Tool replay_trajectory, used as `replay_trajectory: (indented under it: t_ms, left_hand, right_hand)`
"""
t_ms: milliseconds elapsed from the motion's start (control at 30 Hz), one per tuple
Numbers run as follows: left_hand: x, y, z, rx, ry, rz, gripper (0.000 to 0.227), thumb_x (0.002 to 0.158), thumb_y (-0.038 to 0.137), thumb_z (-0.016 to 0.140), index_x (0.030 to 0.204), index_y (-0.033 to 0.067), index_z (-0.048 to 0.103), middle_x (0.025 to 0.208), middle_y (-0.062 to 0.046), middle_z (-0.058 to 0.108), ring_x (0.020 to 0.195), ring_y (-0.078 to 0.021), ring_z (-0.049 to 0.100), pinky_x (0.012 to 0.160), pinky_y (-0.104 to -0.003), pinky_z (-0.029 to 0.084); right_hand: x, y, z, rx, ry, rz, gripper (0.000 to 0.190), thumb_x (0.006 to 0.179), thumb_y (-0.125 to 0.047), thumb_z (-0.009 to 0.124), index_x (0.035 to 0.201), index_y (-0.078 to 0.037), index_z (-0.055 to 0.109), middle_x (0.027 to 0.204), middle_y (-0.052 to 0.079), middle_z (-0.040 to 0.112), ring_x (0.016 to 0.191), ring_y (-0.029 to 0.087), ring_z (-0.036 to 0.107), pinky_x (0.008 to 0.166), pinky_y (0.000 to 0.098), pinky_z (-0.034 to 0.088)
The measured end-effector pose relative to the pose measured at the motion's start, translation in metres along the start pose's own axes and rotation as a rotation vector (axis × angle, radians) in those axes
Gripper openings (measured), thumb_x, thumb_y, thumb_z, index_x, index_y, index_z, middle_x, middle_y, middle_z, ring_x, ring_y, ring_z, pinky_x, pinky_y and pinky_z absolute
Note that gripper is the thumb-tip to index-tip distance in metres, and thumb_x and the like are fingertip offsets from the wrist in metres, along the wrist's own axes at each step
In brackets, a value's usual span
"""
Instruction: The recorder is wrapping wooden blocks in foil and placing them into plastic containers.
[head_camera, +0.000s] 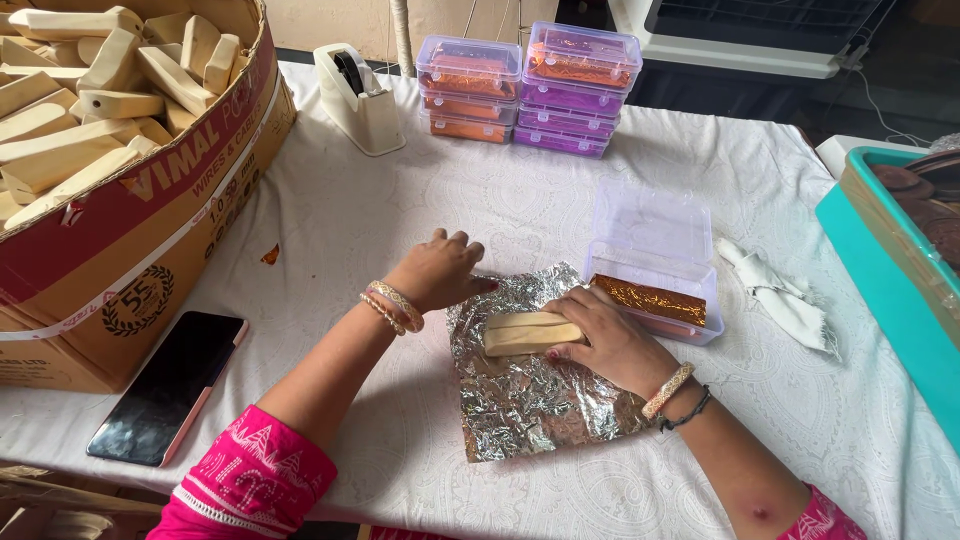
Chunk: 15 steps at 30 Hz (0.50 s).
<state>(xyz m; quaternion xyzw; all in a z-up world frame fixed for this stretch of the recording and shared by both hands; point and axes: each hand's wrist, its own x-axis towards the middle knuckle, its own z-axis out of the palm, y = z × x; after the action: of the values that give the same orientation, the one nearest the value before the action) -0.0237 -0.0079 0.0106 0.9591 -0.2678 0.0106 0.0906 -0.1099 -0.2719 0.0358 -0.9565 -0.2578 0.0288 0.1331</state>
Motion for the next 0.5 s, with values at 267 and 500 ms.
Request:
replay_trajectory:
  t_ms: [267,500]
  left_hand:
    - [0.008,-0.007,0.004,-0.176,-0.024,-0.004,0.035,0.086,0.043,0.072,0.097,0.0093,0.068,0.092,-0.010,0.072,0.088,-0.0276,0.071,0.079,-0.042,0.057]
    - [0.007,-0.004,-0.013,-0.357,0.316,0.193,0.020,0.086,0.019,0.076,0.088,0.0027,0.064,0.087,-0.011,0.072,0.079,-0.0256,0.072,0.073,-0.037,0.059]
  right_hand:
    - [-0.001,0.004,0.000,0.046,-0.006,-0.034,0.055,0.079,-0.036,0.075,0.127,-0.015,0.059,0.121,0.000,0.058,0.119,0.016,0.054,0.107,0.0355,0.047]
    - [0.001,0.011,0.012,0.029,0.038,-0.015,0.058,0.079,-0.039,0.075,0.128,-0.014,0.058,0.119,0.001,0.058,0.116,0.018,0.055,0.105,0.0365,0.047]
